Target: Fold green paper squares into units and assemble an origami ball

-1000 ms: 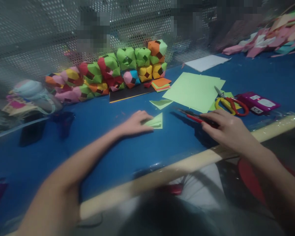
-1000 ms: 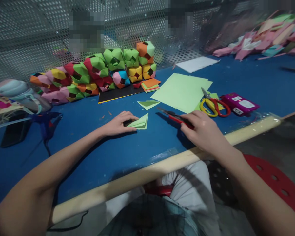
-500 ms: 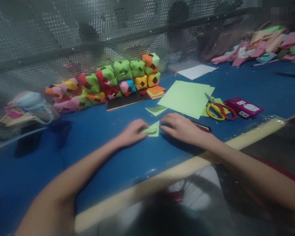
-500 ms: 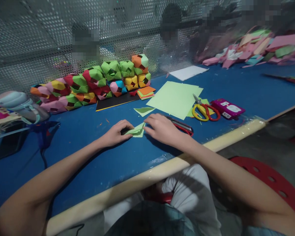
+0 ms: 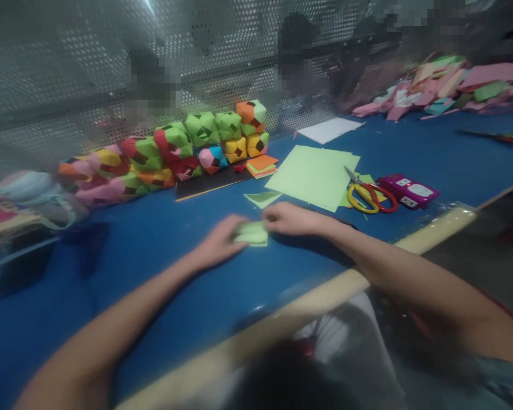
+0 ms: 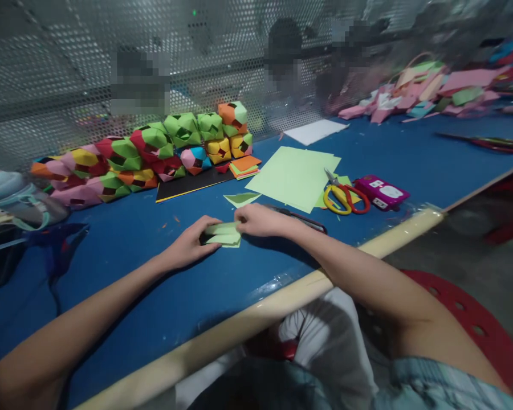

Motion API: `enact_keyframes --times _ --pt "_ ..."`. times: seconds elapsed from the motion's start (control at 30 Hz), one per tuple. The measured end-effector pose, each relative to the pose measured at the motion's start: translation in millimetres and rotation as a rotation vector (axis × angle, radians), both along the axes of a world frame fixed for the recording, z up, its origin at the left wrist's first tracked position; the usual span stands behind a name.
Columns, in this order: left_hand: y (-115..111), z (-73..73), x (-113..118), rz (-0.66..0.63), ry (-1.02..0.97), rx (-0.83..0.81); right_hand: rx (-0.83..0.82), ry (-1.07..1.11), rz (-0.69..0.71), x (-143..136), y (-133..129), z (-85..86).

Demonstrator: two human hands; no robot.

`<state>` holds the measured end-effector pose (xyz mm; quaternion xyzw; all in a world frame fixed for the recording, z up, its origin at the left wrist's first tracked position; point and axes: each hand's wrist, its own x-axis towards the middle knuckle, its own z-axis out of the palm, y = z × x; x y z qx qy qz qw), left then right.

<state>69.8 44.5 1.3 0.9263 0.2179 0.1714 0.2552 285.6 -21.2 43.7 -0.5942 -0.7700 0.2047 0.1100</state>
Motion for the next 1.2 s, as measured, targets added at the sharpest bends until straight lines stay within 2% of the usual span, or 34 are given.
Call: enact_keyframes --times 0.07,0.17,0.27,0.37,0.47,0.53,0.6,0.7,0.77,0.87,0.93,1.0,1.1,1.2 --pt "1 -0.7 -1 0.017 0.002 -0.023 0.086 0.062 -0.163 25 6 8.4" --pt "1 0.8 -2 0.024 0.01 -0.04 0.264 -0.048 -0.568 81 11 18.6" --pt "1 3.6 -1 0.022 0.004 -0.024 0.306 -0.15 -0.926 137 2 21.1" --pt "0 4.8 0 0.031 -0.021 -0.002 0.263 -0.177 -1.043 171 -17 16.4" --pt "1 4.2 1 0.07 -0.051 0.004 0.269 -0.19 -1.095 181 -31 11.2" --pt "0 4.2 1 0.136 -0.086 0.0 0.31 -0.192 -1.112 176 -31 11.6" --pt "-1 5.1 1 0.233 -0.127 -0.024 0.393 -0.15 -1.07 161 -23 15.9" --pt "-6 6.4 2 0.387 -0.184 -0.09 0.508 0.095 -0.833 118 -4 24.1" --pt "-9 5.8 3 0.455 -0.229 -0.122 0.399 0.338 -0.624 78 7 25.2" --pt "-11 3.0 4 0.494 -0.308 -0.167 0.08 0.609 -0.431 17 18 16.2" --pt "-11 1.2 3 0.52 -0.355 -0.196 -0.051 0.672 -0.399 -13 22 5.2" --pt "-10 0.6 3 0.567 -0.397 -0.207 -0.085 0.692 -0.397 -31 24 -6.1" --pt "-9 1.6 3 0.579 -0.433 -0.293 -0.048 0.757 -0.427 -40 25 -18.7" --pt "-9 3.1 4 0.553 -0.435 -0.406 0.01 0.731 -0.403 -39 24 -24.7"
